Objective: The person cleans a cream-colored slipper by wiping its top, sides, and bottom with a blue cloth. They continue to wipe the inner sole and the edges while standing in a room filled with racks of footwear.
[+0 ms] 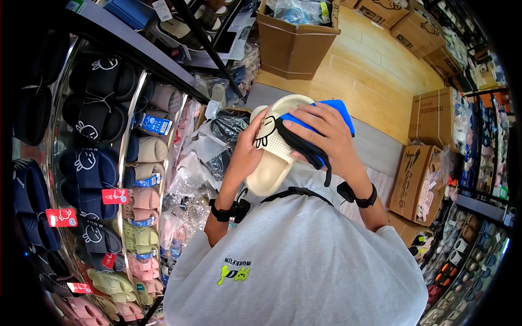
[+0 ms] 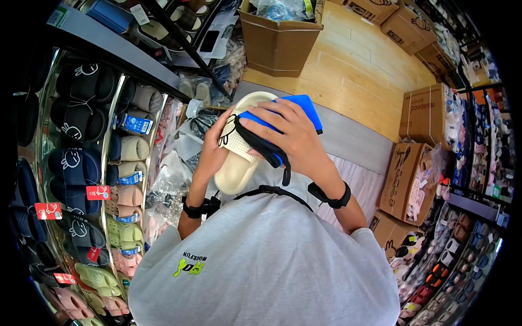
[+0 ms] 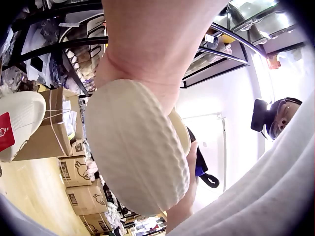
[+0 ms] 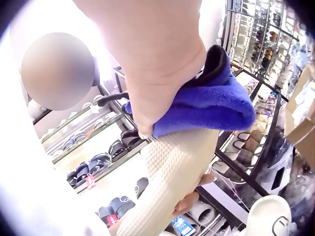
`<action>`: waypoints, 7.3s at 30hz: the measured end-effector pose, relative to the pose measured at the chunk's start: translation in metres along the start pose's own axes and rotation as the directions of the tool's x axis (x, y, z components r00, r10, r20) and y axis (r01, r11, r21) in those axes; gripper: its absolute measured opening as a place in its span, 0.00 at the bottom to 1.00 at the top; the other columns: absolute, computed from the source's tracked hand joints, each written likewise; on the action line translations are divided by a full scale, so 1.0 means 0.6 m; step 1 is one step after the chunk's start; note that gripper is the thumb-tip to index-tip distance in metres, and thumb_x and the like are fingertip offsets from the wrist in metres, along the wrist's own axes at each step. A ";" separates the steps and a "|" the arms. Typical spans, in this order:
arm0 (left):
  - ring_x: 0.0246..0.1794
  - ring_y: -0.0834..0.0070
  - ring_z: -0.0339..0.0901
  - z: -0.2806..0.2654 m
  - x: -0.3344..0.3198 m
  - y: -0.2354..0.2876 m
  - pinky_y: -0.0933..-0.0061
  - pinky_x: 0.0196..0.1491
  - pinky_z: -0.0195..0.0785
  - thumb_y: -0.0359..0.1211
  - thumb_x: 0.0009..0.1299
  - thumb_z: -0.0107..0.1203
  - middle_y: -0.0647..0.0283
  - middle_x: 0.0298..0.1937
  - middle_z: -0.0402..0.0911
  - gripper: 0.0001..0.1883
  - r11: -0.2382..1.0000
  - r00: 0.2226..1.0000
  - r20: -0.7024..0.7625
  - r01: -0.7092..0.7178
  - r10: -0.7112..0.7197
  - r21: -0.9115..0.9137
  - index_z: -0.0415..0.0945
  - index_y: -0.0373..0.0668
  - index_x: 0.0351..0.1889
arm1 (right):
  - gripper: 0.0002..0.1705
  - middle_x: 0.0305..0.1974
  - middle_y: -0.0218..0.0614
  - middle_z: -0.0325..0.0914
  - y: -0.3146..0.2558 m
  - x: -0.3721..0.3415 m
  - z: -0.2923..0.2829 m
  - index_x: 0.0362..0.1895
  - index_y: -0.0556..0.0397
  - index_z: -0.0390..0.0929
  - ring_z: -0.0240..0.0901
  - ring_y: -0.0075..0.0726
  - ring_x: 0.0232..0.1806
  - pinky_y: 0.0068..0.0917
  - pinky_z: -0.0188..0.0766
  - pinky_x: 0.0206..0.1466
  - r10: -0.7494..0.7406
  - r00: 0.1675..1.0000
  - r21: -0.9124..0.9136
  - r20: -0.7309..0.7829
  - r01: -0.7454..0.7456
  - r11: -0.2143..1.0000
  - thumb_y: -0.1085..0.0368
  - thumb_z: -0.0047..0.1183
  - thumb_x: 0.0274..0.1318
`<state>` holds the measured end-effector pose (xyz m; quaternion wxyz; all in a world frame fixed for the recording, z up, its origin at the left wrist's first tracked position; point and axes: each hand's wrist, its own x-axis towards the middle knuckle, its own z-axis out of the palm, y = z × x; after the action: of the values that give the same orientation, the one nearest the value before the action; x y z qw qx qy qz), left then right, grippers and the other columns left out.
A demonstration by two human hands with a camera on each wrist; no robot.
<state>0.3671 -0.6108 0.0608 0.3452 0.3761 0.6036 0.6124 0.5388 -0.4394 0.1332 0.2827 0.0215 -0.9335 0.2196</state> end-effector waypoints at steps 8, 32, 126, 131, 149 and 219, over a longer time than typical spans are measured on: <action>0.78 0.64 0.74 -0.005 0.001 0.001 0.64 0.82 0.61 0.17 0.70 0.48 0.49 0.78 0.78 0.38 0.999 1.000 0.027 0.014 -0.015 0.036 0.67 0.31 0.83 | 0.35 0.68 0.34 0.83 -0.027 -0.003 0.016 0.68 0.39 0.85 0.79 0.49 0.70 0.54 0.72 0.76 -0.070 0.997 0.017 -0.012 0.070 0.997 0.46 0.74 0.57; 0.78 0.66 0.75 -0.002 -0.005 -0.011 0.66 0.80 0.62 0.13 0.69 0.46 0.46 0.79 0.78 0.43 0.995 0.995 -0.018 -0.094 0.094 0.017 0.63 0.36 0.87 | 0.34 0.70 0.35 0.82 -0.034 -0.012 0.023 0.71 0.37 0.85 0.77 0.49 0.72 0.55 0.70 0.77 0.011 1.000 -0.007 -0.004 -0.011 1.000 0.48 0.72 0.60; 0.75 0.69 0.77 -0.021 0.002 -0.026 0.68 0.79 0.65 0.17 0.74 0.51 0.53 0.75 0.81 0.34 0.993 0.997 -0.071 0.017 -0.026 -0.113 0.70 0.32 0.81 | 0.32 0.68 0.36 0.84 -0.001 0.024 0.028 0.68 0.37 0.87 0.79 0.51 0.69 0.56 0.73 0.73 -0.045 0.996 -0.080 -0.073 0.039 0.996 0.49 0.73 0.59; 0.73 0.69 0.78 -0.022 -0.003 -0.051 0.67 0.77 0.67 0.24 0.83 0.50 0.53 0.73 0.82 0.26 0.983 0.992 -0.097 0.069 -0.086 -0.172 0.71 0.31 0.80 | 0.25 0.72 0.31 0.82 -0.031 0.003 0.033 0.68 0.33 0.86 0.79 0.44 0.73 0.48 0.70 0.77 -0.202 0.979 0.017 0.023 0.201 0.979 0.57 0.62 0.67; 0.70 0.72 0.79 -0.023 -0.009 -0.049 0.70 0.74 0.71 0.25 0.85 0.49 0.56 0.71 0.83 0.25 0.941 0.989 -0.037 0.123 -0.141 -0.314 0.72 0.33 0.79 | 0.28 0.71 0.33 0.82 -0.006 -0.005 0.028 0.69 0.35 0.85 0.78 0.48 0.72 0.53 0.70 0.77 -0.040 0.999 -0.050 -0.029 0.038 0.998 0.57 0.64 0.64; 0.56 0.77 0.84 -0.017 -0.009 -0.040 0.72 0.60 0.77 0.24 0.83 0.51 0.59 0.56 0.89 0.16 0.981 0.988 -0.079 0.120 -0.133 -0.150 0.81 0.34 0.65 | 0.31 0.68 0.33 0.84 -0.030 -0.027 0.015 0.68 0.38 0.86 0.80 0.47 0.69 0.48 0.75 0.73 0.010 0.998 -0.041 -0.055 -0.012 0.999 0.55 0.71 0.59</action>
<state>0.3602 -0.6198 0.0368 0.3828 0.2831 0.5949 0.6477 0.5505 -0.4609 0.1248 0.3073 0.0047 -0.9298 0.2024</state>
